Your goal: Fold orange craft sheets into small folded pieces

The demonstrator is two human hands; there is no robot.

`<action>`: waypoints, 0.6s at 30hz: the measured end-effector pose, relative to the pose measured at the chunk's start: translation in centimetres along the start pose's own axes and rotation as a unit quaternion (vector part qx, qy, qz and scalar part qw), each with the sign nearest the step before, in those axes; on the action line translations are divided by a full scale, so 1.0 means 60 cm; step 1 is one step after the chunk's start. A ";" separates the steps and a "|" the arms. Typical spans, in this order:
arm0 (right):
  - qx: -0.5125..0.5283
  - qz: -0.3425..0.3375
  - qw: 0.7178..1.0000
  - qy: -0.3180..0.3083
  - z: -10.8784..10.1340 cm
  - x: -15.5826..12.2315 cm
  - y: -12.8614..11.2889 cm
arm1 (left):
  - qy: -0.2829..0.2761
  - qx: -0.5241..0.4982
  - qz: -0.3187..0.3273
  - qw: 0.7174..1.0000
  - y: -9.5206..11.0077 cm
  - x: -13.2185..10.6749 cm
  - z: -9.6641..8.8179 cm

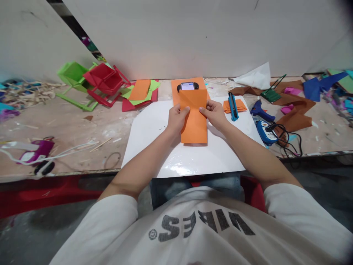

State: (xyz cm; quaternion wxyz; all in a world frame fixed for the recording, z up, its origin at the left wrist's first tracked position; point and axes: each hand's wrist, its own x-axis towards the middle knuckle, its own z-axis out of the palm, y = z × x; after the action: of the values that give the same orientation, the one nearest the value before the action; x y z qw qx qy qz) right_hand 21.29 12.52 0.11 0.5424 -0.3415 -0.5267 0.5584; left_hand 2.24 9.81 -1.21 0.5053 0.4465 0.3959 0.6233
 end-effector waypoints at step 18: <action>0.014 0.065 0.997 -0.032 -0.018 0.014 -0.026 | -0.013 -0.035 -0.024 0.999 0.029 0.010 -0.021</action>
State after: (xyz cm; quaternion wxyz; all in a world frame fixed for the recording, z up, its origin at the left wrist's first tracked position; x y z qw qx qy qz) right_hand 22.58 13.33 1.53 0.4930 -0.3494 -0.5124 0.6101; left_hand 0.50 10.06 0.20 0.5406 0.4267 0.3779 0.6188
